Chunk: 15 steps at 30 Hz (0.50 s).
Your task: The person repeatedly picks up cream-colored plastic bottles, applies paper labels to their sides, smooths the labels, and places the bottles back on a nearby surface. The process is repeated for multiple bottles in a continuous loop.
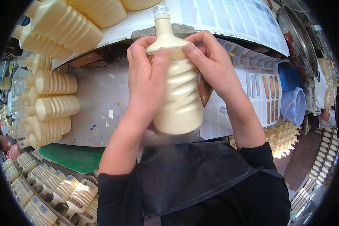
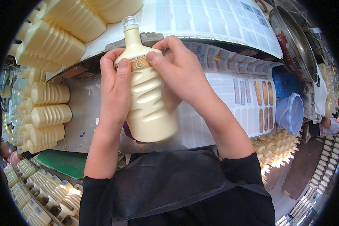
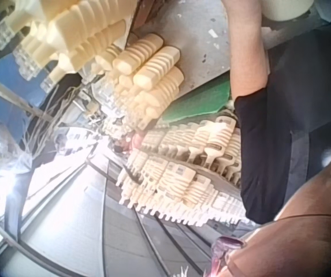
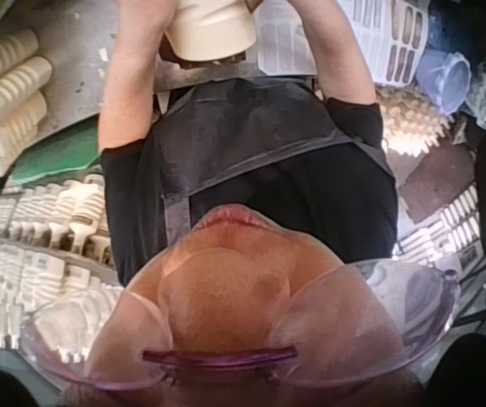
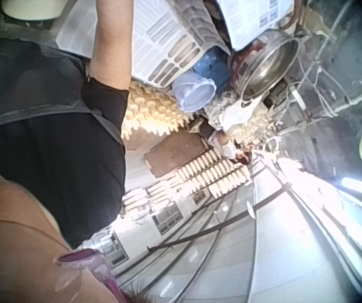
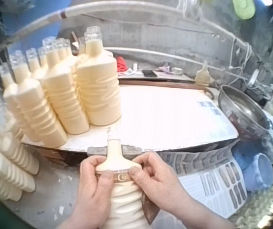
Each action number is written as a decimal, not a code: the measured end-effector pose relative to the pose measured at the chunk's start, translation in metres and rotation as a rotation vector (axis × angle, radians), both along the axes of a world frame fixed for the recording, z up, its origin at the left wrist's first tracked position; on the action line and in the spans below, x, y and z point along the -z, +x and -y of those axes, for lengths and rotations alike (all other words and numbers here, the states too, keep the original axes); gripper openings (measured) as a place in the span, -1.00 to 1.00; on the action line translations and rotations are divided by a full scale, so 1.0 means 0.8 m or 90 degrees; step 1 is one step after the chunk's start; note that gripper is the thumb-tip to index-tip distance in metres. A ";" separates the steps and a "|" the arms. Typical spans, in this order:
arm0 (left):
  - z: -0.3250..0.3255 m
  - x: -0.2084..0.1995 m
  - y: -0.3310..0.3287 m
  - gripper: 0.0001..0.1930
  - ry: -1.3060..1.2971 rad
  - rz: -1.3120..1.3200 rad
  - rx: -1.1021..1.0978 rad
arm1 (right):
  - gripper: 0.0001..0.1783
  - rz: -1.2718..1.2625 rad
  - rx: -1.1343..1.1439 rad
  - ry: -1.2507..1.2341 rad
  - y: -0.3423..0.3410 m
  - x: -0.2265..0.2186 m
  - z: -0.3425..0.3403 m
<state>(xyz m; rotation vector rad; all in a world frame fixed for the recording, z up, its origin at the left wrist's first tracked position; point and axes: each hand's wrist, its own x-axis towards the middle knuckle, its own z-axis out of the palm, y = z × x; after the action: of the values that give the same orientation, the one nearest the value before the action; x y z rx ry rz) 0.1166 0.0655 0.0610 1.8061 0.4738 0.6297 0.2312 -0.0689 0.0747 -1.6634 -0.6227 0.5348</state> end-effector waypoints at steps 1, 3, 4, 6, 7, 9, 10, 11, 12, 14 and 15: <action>0.001 0.000 0.001 -0.48 -0.020 0.002 0.000 | -0.58 -0.011 0.002 0.004 0.000 0.001 0.000; 0.001 0.001 0.000 -0.49 -0.020 0.005 0.001 | -0.59 -0.029 0.006 0.012 -0.001 0.003 -0.001; 0.001 0.001 0.000 -0.49 -0.021 0.005 0.001 | -0.59 -0.036 0.008 0.015 -0.001 0.004 -0.001; 0.000 0.001 0.000 -0.49 -0.016 0.008 0.001 | -0.60 -0.040 0.010 0.018 -0.001 0.004 -0.001; 0.000 0.001 0.001 -0.49 -0.015 0.010 0.002 | -0.60 -0.038 0.012 0.016 -0.001 0.005 -0.001; 0.000 0.001 0.001 -0.50 -0.009 0.011 0.003 | -0.60 -0.034 0.016 0.016 -0.002 0.005 -0.001; 0.000 0.001 0.000 -0.51 -0.007 0.010 0.004 | -0.60 -0.033 0.019 0.018 -0.002 0.005 -0.001; 0.000 0.000 0.000 -0.52 -0.007 0.011 0.003 | -0.60 -0.031 0.021 0.020 -0.003 0.006 -0.001; 0.000 0.000 0.000 -0.52 -0.007 0.011 0.002 | -0.60 -0.028 0.023 0.021 -0.003 0.006 -0.002; 0.000 0.000 0.000 -0.54 -0.003 0.009 0.001 | -0.59 -0.023 0.027 0.022 -0.004 0.005 -0.003; 0.000 -0.001 0.000 -0.55 0.002 0.008 -0.001 | -0.59 -0.022 0.027 0.022 -0.004 0.005 -0.003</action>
<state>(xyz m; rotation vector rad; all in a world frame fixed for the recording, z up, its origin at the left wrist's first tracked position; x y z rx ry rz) 0.1164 0.0654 0.0617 1.8043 0.4656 0.6425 0.2282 -0.0665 0.0705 -1.6285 -0.5667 0.5182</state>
